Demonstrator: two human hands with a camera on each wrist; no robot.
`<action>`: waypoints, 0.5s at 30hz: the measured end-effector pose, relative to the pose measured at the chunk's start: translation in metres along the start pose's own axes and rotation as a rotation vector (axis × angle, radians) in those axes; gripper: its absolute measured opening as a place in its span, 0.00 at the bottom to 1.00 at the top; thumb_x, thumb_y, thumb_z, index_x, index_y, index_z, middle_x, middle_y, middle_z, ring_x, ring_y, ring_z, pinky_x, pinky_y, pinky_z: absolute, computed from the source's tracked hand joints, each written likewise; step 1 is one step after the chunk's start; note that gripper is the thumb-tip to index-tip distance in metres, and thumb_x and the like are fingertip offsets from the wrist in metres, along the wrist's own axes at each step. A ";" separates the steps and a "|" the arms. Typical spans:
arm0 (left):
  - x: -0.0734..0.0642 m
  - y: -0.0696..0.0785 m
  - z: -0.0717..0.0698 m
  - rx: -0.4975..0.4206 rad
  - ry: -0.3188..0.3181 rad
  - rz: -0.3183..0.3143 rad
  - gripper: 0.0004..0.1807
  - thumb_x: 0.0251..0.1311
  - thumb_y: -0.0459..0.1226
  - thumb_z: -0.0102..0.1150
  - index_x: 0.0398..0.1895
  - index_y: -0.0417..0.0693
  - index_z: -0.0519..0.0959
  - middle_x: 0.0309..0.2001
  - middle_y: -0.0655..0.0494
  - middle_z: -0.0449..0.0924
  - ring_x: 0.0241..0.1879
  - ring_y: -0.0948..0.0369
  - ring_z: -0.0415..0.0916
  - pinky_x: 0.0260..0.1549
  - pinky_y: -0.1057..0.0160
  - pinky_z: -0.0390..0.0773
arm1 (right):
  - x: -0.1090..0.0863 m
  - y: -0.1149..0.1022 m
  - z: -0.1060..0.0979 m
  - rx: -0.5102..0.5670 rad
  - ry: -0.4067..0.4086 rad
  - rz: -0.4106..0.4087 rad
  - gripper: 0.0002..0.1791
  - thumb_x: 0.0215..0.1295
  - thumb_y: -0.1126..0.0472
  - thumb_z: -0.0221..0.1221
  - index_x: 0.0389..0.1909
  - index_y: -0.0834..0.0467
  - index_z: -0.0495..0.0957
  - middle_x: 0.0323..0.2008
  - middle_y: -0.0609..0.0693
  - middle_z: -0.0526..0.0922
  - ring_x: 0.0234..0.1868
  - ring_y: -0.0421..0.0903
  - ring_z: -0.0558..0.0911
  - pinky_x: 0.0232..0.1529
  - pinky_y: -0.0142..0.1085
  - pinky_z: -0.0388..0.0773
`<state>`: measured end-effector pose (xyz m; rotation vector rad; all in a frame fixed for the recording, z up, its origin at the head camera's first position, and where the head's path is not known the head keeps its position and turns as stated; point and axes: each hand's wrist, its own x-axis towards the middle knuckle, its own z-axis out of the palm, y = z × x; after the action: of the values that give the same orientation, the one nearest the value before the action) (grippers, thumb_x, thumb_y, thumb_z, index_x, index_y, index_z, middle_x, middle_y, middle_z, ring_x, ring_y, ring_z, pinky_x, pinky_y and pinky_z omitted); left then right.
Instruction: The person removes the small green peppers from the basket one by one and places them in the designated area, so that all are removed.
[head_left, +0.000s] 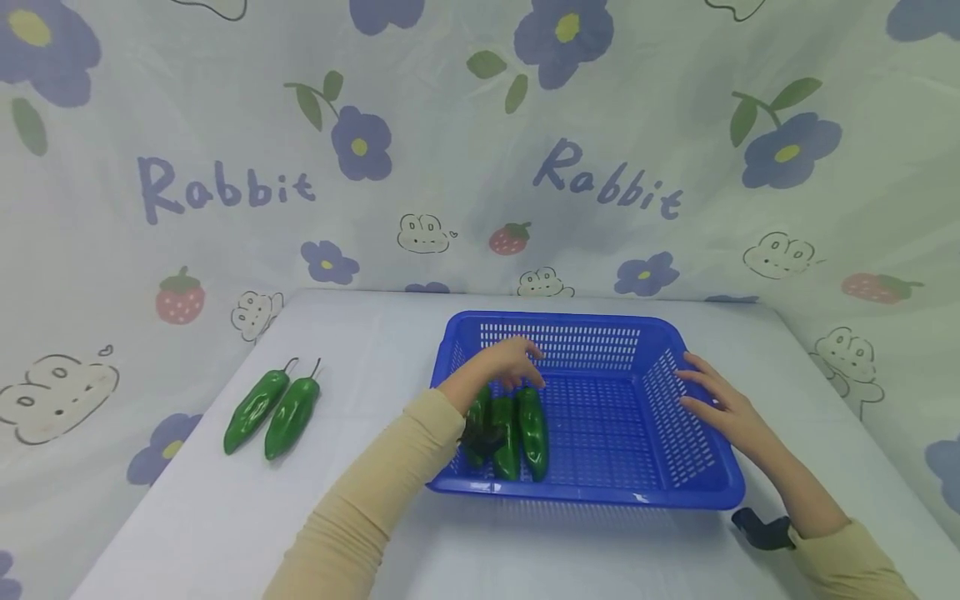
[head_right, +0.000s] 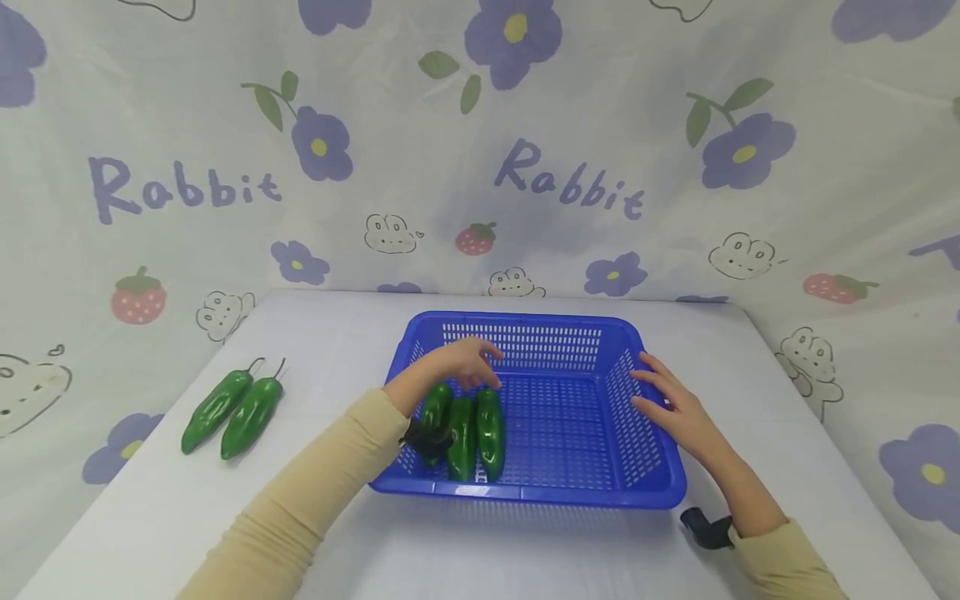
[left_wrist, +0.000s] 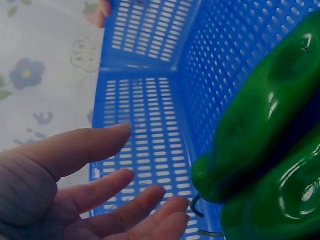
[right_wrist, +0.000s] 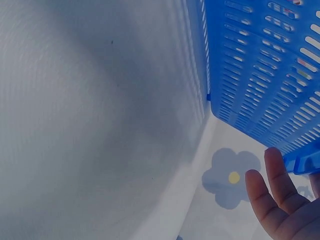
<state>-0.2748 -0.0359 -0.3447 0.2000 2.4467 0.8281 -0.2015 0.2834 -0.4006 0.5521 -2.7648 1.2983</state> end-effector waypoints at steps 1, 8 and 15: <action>0.001 -0.001 0.000 0.008 -0.018 -0.006 0.31 0.49 0.35 0.65 0.60 0.47 0.69 0.46 0.46 0.75 0.39 0.53 0.77 0.36 0.60 0.80 | 0.000 0.000 0.000 0.003 -0.001 -0.001 0.24 0.65 0.62 0.51 0.60 0.65 0.63 0.69 0.64 0.48 0.66 0.70 0.48 0.51 0.71 0.55; 0.004 -0.007 0.001 0.051 -0.154 -0.028 0.34 0.47 0.31 0.65 0.62 0.47 0.67 0.54 0.44 0.70 0.48 0.49 0.74 0.44 0.56 0.78 | 0.000 0.000 0.001 0.009 0.005 -0.016 0.23 0.65 0.62 0.52 0.60 0.65 0.64 0.69 0.64 0.49 0.65 0.70 0.49 0.50 0.71 0.55; 0.010 -0.011 0.002 0.182 -0.207 -0.011 0.36 0.47 0.36 0.67 0.62 0.52 0.66 0.42 0.53 0.75 0.23 0.64 0.68 0.29 0.68 0.73 | 0.000 0.001 0.001 0.001 0.007 -0.010 0.23 0.65 0.62 0.51 0.60 0.65 0.63 0.69 0.64 0.49 0.65 0.70 0.49 0.50 0.71 0.56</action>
<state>-0.2821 -0.0407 -0.3570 0.3228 2.3237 0.5502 -0.2014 0.2836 -0.4017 0.5595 -2.7524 1.2975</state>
